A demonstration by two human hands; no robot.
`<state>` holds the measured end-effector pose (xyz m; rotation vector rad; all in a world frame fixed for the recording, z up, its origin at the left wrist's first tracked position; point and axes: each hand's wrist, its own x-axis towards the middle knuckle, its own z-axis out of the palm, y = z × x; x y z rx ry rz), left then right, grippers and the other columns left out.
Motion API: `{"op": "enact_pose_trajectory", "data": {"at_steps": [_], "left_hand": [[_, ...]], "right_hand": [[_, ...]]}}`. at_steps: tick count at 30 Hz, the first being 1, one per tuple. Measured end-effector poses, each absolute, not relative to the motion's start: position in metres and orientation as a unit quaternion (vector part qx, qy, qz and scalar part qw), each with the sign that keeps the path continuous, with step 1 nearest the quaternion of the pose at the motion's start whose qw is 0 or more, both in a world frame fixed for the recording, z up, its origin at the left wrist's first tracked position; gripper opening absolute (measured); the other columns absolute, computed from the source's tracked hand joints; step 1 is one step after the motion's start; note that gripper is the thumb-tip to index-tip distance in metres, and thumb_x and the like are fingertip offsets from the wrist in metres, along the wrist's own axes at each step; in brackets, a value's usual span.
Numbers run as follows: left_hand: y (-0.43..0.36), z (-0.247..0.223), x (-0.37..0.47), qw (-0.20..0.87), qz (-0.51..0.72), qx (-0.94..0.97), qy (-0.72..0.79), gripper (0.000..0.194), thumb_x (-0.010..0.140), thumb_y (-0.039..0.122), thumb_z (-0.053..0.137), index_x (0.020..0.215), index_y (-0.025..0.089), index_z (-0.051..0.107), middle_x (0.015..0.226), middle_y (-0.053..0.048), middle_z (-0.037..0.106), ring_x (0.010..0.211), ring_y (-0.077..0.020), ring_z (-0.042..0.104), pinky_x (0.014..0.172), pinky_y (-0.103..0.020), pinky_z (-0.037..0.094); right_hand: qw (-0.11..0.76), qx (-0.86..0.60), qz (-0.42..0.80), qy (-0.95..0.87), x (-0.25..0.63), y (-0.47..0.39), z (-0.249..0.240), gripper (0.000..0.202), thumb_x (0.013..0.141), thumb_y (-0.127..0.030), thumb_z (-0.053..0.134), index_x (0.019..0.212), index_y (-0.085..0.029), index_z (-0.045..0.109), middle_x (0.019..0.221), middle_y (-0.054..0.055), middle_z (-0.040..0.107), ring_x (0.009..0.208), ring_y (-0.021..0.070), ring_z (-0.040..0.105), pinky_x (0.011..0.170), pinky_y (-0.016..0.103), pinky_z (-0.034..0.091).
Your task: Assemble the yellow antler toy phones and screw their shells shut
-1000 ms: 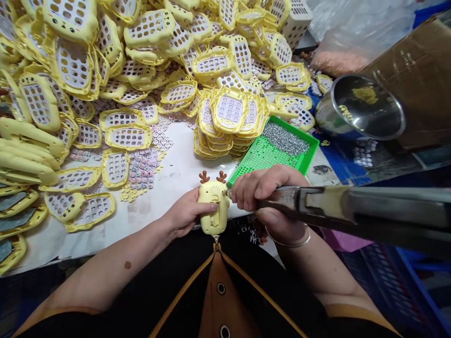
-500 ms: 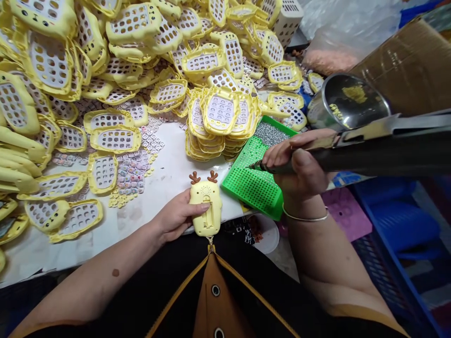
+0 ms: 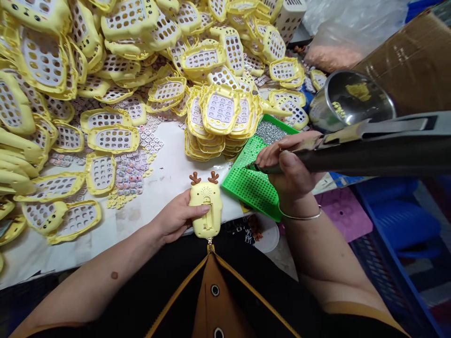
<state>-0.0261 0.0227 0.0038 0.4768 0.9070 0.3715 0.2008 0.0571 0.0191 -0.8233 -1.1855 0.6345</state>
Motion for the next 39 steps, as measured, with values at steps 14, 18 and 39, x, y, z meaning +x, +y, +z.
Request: {"op": "enact_pose_trajectory", "data": {"at_steps": [14,18,39], "left_hand": [[0.009,0.004,-0.022,0.792,0.227,0.343,0.452,0.037,0.066,0.025,0.077,0.099,0.015,0.065,0.091,-0.004,0.068,0.08,-0.0165,0.061,0.073,-0.028,0.047],[0.01,0.003,-0.023,0.795,0.22,0.349,0.444,0.04,0.067,0.026,0.075,0.104,0.015,0.062,0.095,-0.006,0.067,0.082,-0.0181,0.061,0.075,-0.03,0.047],[0.015,0.006,-0.029,0.806,0.212,0.317,0.452,0.034,0.067,0.025,0.074,0.098,0.015,0.064,0.087,-0.005,0.069,0.077,-0.0185,0.062,0.071,-0.029,0.048]], "right_hand": [[0.664,-0.175,0.459,-0.565,0.138,0.01,0.064,0.015,0.077,-0.029,0.065,0.09,-0.022,0.062,0.055,-0.003,0.054,0.047,0.0139,0.054,0.045,0.03,0.049],[0.655,-0.197,0.464,-0.563,0.134,0.012,0.058,0.016,0.078,-0.029,0.066,0.092,-0.023,0.061,0.059,-0.003,0.056,0.049,0.0137,0.055,0.046,0.03,0.049],[0.638,-0.179,0.449,-0.6,0.132,0.012,0.061,0.012,0.076,-0.031,0.063,0.086,-0.025,0.059,0.055,-0.005,0.053,0.044,0.0133,0.054,0.043,0.031,0.05]]}}
